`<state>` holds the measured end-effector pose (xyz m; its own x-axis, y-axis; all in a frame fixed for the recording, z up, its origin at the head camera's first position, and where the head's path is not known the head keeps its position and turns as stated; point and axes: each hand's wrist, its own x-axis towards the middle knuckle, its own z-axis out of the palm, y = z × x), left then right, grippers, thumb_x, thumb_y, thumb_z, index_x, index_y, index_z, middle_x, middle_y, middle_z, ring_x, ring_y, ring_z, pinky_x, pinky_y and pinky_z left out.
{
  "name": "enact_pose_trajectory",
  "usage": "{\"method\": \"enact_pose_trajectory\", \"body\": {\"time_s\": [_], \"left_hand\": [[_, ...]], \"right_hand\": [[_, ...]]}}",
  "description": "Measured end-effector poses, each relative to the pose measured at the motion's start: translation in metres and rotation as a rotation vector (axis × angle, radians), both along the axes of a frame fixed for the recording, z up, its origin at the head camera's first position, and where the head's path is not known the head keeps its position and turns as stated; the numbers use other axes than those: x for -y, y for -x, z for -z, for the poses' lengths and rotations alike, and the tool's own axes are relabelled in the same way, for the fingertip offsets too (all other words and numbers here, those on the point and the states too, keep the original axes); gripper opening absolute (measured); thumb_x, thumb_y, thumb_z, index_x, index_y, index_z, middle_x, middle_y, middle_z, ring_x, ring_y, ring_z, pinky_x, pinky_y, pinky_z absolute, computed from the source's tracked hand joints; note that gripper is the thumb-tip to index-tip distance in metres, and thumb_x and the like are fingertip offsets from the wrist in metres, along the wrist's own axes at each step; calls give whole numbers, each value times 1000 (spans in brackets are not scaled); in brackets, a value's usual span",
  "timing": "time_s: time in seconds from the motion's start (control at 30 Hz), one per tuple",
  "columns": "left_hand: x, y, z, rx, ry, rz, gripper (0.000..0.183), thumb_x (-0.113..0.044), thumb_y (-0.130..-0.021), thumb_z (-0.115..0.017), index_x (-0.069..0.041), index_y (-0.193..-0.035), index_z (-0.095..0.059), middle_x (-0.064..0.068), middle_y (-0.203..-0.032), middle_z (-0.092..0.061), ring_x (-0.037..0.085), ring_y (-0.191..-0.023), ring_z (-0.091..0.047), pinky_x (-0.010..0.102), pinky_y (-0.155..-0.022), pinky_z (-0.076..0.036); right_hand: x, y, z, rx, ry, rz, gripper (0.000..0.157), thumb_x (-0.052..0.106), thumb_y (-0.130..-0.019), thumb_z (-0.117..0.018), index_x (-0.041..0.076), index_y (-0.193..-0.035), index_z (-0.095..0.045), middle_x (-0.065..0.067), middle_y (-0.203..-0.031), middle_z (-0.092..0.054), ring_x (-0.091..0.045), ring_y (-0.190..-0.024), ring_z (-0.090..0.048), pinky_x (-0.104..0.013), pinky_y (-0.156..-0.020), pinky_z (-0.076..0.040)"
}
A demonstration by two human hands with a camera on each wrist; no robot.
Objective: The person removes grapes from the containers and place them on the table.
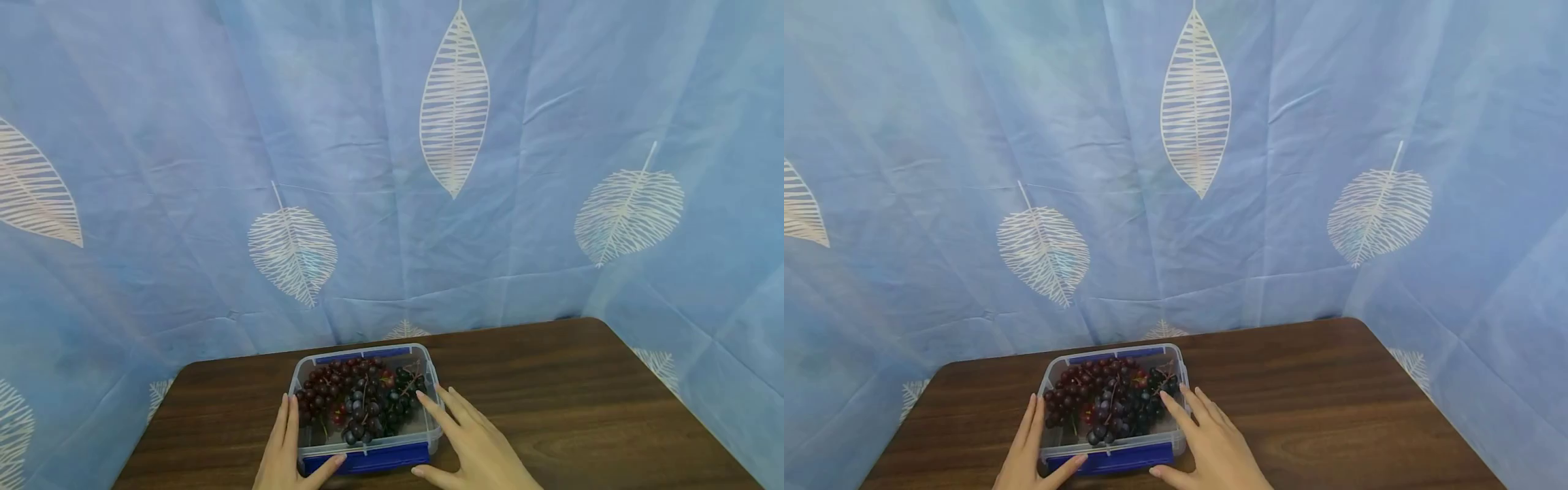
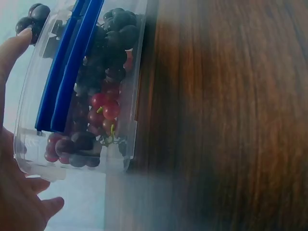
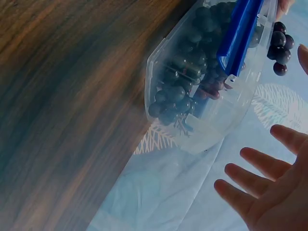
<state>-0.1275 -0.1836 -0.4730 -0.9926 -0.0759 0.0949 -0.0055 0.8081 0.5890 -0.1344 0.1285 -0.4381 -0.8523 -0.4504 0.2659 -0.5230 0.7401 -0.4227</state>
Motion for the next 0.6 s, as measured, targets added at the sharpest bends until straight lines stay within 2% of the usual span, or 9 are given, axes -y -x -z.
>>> {"method": "enact_pose_trajectory", "body": {"time_s": [0.17,0.37,0.47,0.6], "left_hand": [[5,4,1,21,-81,5,123,-65,-79,-74,-7,-162,-4,23,-166,-7,55,-145,-21,74,-102,-35],[12,9,1,24,-148,58,122,-58,-80,-78,-10,-163,-2,24,-167,-5,57,-144,-21,76,-100,-35],[18,12,1,27,-124,95,123,-59,-79,-77,-11,-163,0,25,-166,-4,58,-144,-21,76,-99,-35],[26,18,0,1,-23,137,126,-66,-77,-76,-9,-163,-3,26,-166,-7,55,-145,-21,75,-101,-35]], "right_hand": [[6,4,-2,4,-5,-52,85,68,-86,-63,26,-156,-38,-14,-156,-42,-42,-140,-43,-64,-93,-50],[13,11,-4,-25,-37,-110,84,70,-89,-56,30,-159,-31,-9,-159,-39,-36,-141,-43,-57,-97,-51],[17,15,-5,-54,-52,-130,84,70,-90,-56,29,-159,-31,-6,-160,-37,-33,-141,-45,-54,-99,-51],[25,21,-9,-75,-94,-149,86,71,-89,-55,29,-159,-30,-4,-160,-38,-31,-143,-42,-54,-102,-49]]}}
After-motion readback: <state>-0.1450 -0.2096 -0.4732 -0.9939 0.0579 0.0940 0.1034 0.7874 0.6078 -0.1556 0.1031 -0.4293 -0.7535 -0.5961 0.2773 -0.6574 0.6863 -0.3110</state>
